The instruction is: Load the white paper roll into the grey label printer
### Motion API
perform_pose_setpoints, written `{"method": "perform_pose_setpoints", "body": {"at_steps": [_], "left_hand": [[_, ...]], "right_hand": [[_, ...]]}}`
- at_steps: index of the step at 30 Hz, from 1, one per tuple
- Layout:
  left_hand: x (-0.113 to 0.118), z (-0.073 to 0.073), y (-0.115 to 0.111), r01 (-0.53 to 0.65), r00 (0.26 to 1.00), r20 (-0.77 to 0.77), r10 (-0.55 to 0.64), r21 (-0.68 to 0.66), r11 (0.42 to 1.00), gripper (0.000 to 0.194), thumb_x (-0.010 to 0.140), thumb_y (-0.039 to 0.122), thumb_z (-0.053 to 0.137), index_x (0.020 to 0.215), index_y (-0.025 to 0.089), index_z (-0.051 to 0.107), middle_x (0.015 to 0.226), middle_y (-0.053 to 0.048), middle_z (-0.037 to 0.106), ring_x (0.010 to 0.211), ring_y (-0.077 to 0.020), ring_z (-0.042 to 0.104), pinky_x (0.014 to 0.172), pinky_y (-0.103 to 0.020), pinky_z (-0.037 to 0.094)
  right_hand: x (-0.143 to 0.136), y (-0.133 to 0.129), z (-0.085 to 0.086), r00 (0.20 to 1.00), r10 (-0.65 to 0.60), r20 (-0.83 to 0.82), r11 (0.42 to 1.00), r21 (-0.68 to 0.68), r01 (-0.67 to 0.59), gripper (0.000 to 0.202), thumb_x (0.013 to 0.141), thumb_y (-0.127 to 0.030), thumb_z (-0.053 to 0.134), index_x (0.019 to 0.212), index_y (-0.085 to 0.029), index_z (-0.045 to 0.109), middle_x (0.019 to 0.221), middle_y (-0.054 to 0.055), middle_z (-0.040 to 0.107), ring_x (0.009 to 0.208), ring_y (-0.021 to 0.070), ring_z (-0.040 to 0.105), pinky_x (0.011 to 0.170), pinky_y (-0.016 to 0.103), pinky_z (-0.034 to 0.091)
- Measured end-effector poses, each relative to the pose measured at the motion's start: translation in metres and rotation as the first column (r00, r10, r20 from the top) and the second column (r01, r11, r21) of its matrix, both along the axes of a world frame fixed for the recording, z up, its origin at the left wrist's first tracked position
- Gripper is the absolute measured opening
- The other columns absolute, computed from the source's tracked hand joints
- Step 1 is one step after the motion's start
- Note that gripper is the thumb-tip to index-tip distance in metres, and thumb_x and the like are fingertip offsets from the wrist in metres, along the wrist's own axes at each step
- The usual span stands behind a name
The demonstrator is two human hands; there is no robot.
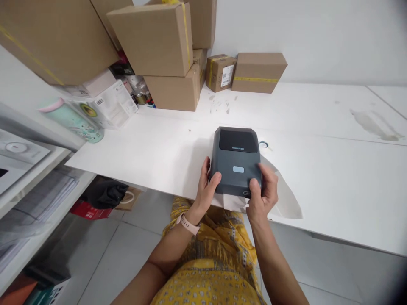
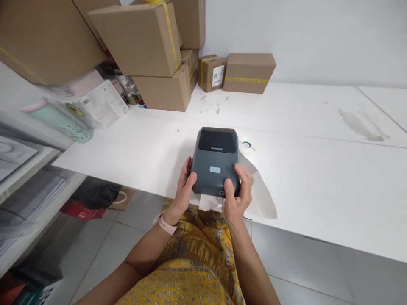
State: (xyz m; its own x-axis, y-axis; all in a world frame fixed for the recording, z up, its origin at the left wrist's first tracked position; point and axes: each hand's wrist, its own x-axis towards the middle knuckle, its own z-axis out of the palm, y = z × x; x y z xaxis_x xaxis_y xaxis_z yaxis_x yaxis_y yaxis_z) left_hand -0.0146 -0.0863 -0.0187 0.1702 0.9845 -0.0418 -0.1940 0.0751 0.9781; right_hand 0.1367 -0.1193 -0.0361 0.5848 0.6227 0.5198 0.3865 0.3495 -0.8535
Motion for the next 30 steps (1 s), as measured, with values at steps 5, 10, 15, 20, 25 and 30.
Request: {"method": "perform_pose_setpoints", "body": {"at_steps": [5,10,15,20,25,30], "left_hand": [[0.002,0.005,0.008,0.026,0.999,0.046,-0.026,-0.002,1.0,0.079,0.088,0.059,0.068,0.153,0.025,0.04,0.164,-0.011,0.039,0.15,-0.0323,0.039,0.123,-0.046,0.037],[0.0,0.001,0.013,0.054,0.998,0.016,-0.055,0.032,0.998,0.074,0.088,0.057,0.069,0.15,0.025,0.044,0.16,-0.012,0.044,0.145,-0.0338,0.046,0.118,-0.047,0.042],[0.002,-0.008,0.022,0.022,1.0,-0.019,-0.02,0.105,0.994,0.079,0.084,0.063,0.07,0.148,0.023,0.045,0.156,-0.014,0.048,0.144,-0.0352,0.046,0.117,-0.048,0.042],[-0.013,-0.001,-0.007,-0.089,0.981,-0.166,0.102,0.087,0.992,0.063,0.091,0.059,0.065,0.142,0.027,0.049,0.15,-0.012,0.051,0.137,-0.0288,0.05,0.108,-0.041,0.046],[-0.022,-0.01,-0.053,-0.085,0.982,-0.173,0.074,-0.056,0.995,0.042,0.095,0.059,0.056,0.084,0.019,0.066,0.077,-0.003,0.064,0.069,-0.0147,0.057,0.066,-0.028,0.047],[0.001,-0.008,-0.053,0.232,0.969,-0.02,-0.247,-0.273,0.933,0.047,0.085,0.061,0.065,0.07,0.016,0.065,0.064,-0.003,0.063,0.057,-0.0142,0.055,0.056,-0.028,0.042]], "right_hand": [[0.003,0.0,-0.004,0.869,0.131,-0.477,0.949,-0.193,-0.249,0.084,0.082,-0.054,0.071,0.156,-0.03,0.04,0.164,0.009,0.039,0.15,0.0351,0.038,0.119,0.06,0.034],[0.009,-0.003,-0.005,0.815,0.15,-0.56,0.908,-0.247,-0.337,0.087,0.078,-0.056,0.074,0.154,-0.029,0.041,0.157,0.011,0.048,0.143,0.0363,0.047,0.114,0.06,0.042],[0.01,-0.002,-0.013,0.885,0.16,-0.438,0.936,-0.218,-0.277,0.079,0.082,-0.055,0.071,0.151,-0.029,0.045,0.153,0.01,0.051,0.142,0.0361,0.047,0.116,0.062,0.038],[0.008,-0.009,0.002,0.982,0.188,-0.028,0.969,-0.157,-0.19,0.054,0.095,-0.043,0.06,0.148,-0.034,0.051,0.162,0.005,0.044,0.151,0.032,0.036,0.123,0.061,0.027],[0.01,-0.022,0.01,0.934,0.176,0.312,0.983,-0.104,-0.151,0.04,0.105,-0.042,0.039,0.134,-0.031,0.064,0.158,0.005,0.049,0.155,0.0341,0.028,0.122,0.068,0.023],[0.011,-0.022,0.001,0.927,0.125,0.354,0.992,-0.054,-0.113,0.038,0.105,-0.035,0.037,0.129,-0.031,0.066,0.154,0.004,0.053,0.15,0.0317,0.038,0.12,0.066,0.029]]}}
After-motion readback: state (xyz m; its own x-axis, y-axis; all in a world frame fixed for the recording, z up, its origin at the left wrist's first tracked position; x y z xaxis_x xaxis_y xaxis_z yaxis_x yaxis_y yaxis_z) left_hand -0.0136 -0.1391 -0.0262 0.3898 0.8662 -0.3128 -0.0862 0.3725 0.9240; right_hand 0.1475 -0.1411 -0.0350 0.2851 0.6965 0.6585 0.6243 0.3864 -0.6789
